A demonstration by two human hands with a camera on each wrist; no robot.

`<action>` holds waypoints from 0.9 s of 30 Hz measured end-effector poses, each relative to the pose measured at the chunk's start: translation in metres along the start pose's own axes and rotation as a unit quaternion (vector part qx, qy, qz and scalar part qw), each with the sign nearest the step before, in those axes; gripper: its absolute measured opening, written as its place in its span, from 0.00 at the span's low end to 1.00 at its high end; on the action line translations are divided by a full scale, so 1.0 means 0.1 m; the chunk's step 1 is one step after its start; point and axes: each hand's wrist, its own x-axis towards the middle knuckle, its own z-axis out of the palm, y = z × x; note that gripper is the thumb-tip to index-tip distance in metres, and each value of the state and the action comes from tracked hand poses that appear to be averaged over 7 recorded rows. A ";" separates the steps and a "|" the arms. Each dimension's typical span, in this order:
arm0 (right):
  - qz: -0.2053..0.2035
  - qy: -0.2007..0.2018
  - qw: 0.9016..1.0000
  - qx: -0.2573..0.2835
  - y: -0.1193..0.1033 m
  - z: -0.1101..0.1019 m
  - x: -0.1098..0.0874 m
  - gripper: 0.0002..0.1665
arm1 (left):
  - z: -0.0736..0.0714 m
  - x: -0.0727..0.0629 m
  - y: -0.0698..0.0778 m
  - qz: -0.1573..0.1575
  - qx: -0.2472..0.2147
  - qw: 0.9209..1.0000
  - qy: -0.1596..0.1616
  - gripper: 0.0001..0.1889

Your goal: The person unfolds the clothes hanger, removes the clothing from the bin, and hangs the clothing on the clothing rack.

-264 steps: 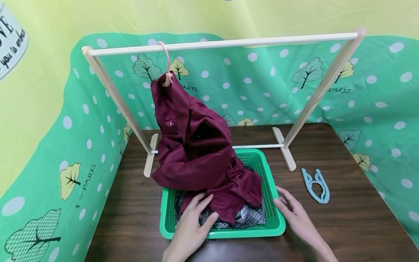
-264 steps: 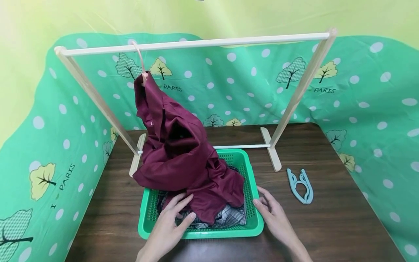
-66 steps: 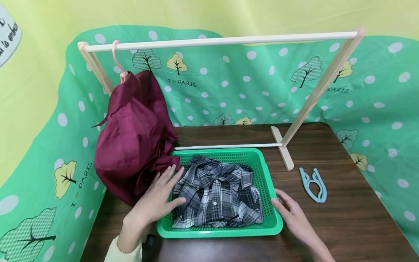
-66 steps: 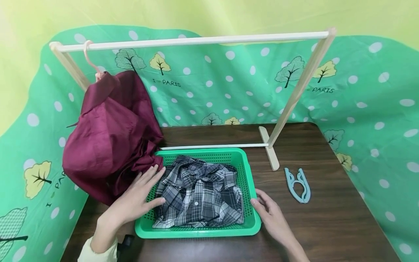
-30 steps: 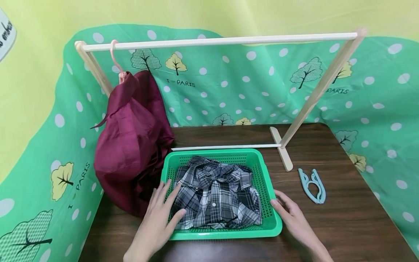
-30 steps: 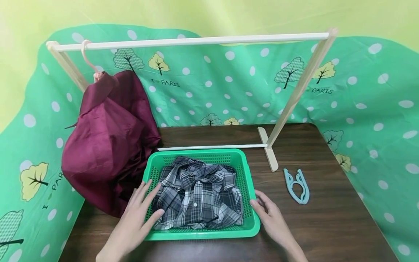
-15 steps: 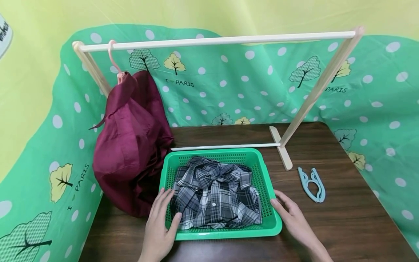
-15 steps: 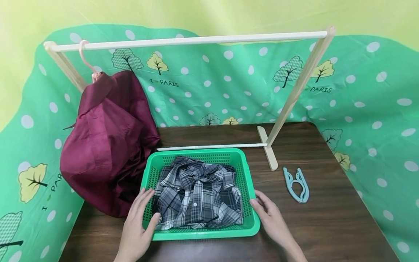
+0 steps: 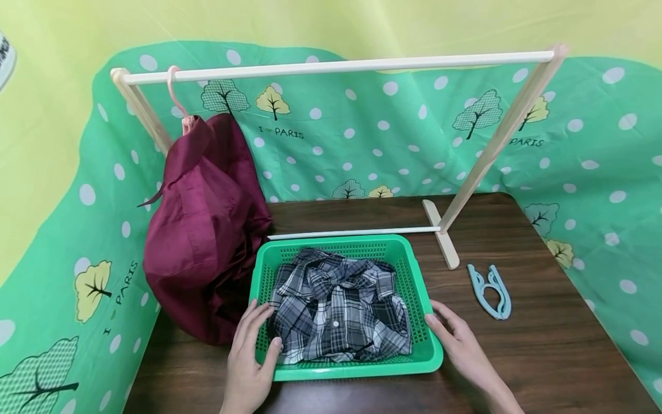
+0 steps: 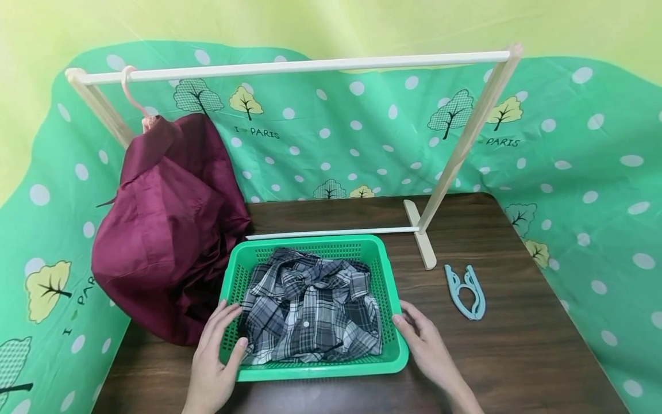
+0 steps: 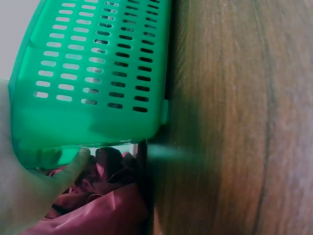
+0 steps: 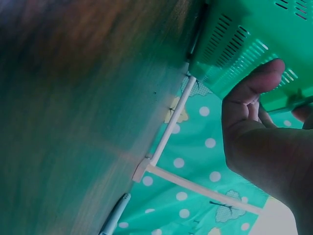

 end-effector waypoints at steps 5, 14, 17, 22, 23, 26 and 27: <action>-0.004 0.002 1.000 -0.002 -0.01 0.00 0.00 0.28 | 0.00 0.00 0.00 -0.009 0.012 1.000 -0.007 0.30; -0.002 0.038 0.996 -0.079 -0.04 -0.02 -0.04 0.28 | 0.03 -0.02 -0.03 0.004 -0.032 0.999 0.018 0.28; -0.015 0.050 0.992 -0.114 -0.04 -0.04 -0.05 0.27 | 0.04 -0.03 -0.03 0.005 -0.035 0.999 0.023 0.28; -0.020 0.069 0.988 -0.136 -0.05 -0.13 -0.07 0.26 | 0.04 -0.04 -0.03 0.007 -0.034 0.999 0.027 0.27; -0.029 0.075 0.988 -0.129 -0.04 -0.15 -0.07 0.25 | 0.04 -0.04 -0.03 0.007 -0.034 0.999 0.027 0.27; -0.051 0.089 0.989 -0.105 -0.02 -0.23 -0.06 0.24 | 0.04 -0.03 -0.03 0.007 -0.035 0.999 0.028 0.27; -0.058 0.095 0.988 -0.104 -0.01 -0.26 -0.06 0.24 | 0.04 -0.03 -0.03 0.007 -0.035 0.999 0.028 0.27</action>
